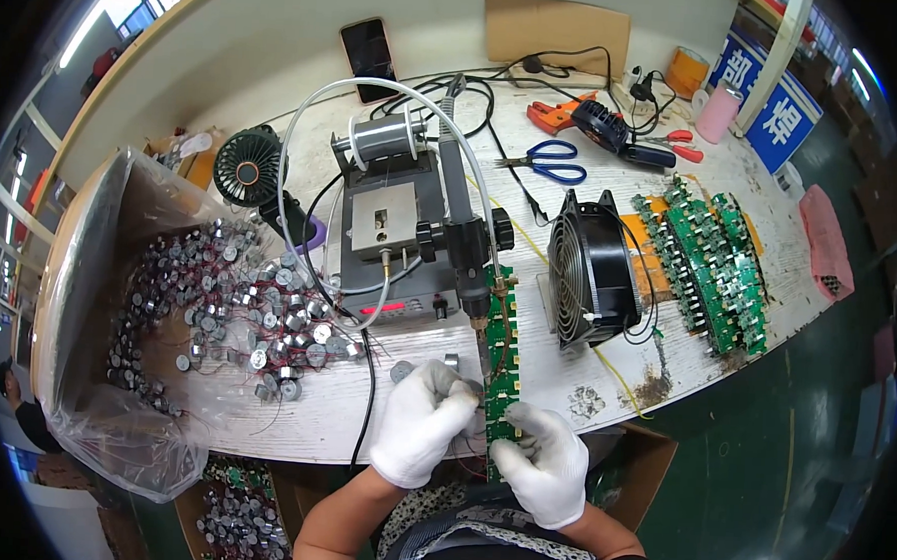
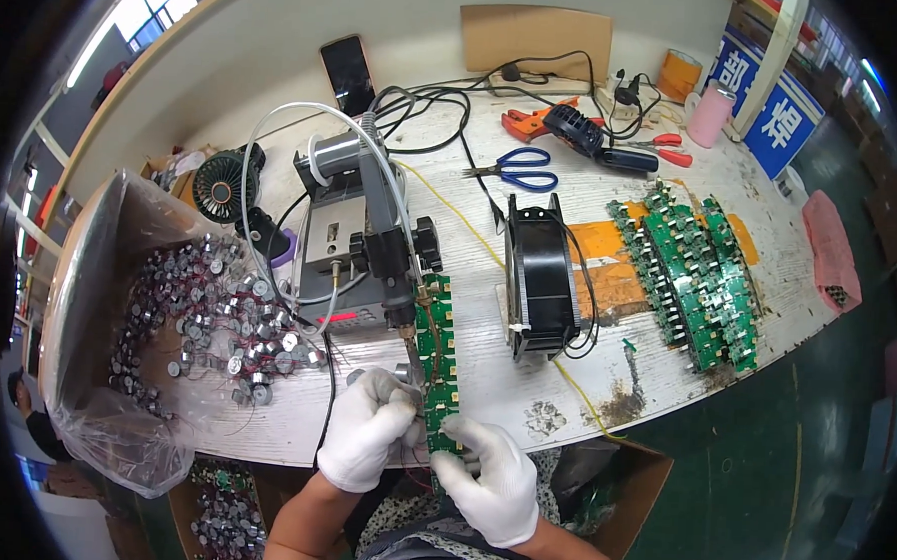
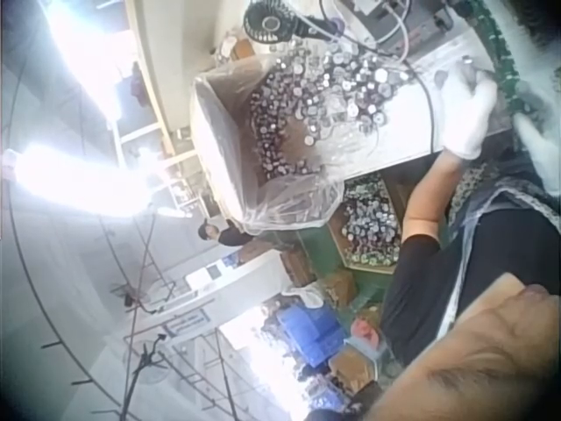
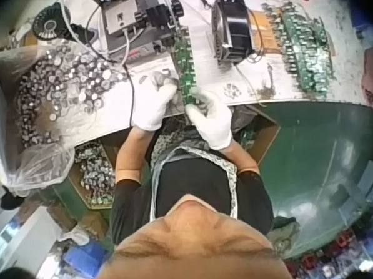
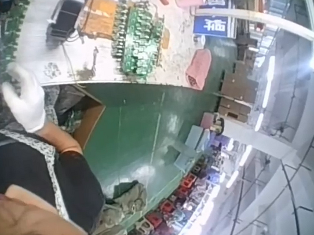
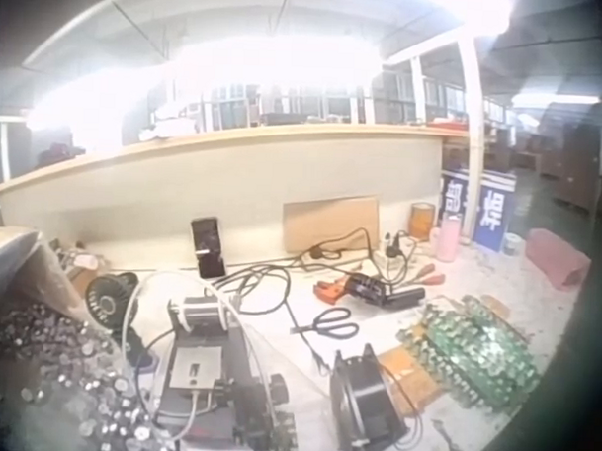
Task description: The person assembles electronic components by soldering wires from small circular motor-like parts onto a green printed circuit board (PCB) using a soldering iron.
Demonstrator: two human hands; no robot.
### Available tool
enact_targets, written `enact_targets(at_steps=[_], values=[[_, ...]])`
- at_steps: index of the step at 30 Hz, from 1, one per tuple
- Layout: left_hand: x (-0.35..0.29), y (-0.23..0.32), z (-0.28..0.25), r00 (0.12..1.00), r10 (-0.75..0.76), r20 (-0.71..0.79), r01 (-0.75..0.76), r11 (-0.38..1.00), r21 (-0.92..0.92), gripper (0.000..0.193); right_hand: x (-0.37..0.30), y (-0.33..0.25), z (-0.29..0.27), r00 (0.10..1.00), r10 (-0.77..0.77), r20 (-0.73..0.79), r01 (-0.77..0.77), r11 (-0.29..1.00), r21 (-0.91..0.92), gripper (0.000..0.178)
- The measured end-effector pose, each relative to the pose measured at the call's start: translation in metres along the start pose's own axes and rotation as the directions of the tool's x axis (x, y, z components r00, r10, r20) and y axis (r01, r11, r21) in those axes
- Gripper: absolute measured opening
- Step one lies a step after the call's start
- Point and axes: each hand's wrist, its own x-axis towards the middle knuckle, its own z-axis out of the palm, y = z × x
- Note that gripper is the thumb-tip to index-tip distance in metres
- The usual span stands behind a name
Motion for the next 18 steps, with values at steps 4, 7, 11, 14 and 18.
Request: enact_targets(at_steps=[4,7,11,14,18], values=[[0.0021,0.0048,0.0021,0.999,0.033,-0.023,-0.032,0.998,0.056,0.014,0.0033,-0.0019,-0.0005,1.0,-0.002,-0.01,0.001,1.0,-0.019,0.038],[0.0027,0.0084,0.004,0.999,0.037,-0.029,-0.035,0.996,0.08,0.014,0.0051,-0.0046,-0.0006,0.999,-0.024,-0.023,0.023,1.0,-0.021,0.037],[0.0025,0.0081,0.0036,0.998,0.056,-0.043,-0.053,0.996,0.074,0.014,0.0063,-0.006,0.0005,0.998,-0.047,-0.042,0.047,0.999,-0.009,0.037],[0.0032,0.0076,0.0022,0.998,0.057,-0.015,-0.055,0.991,0.121,0.014,0.0066,-0.0073,-0.0004,0.997,-0.063,-0.04,0.061,0.997,-0.038,0.037],[0.003,0.0045,0.0004,0.996,0.076,-0.047,-0.068,0.986,0.152,0.014,0.0078,-0.0049,0.0006,0.997,-0.07,-0.043,0.069,0.997,-0.034,0.037]])
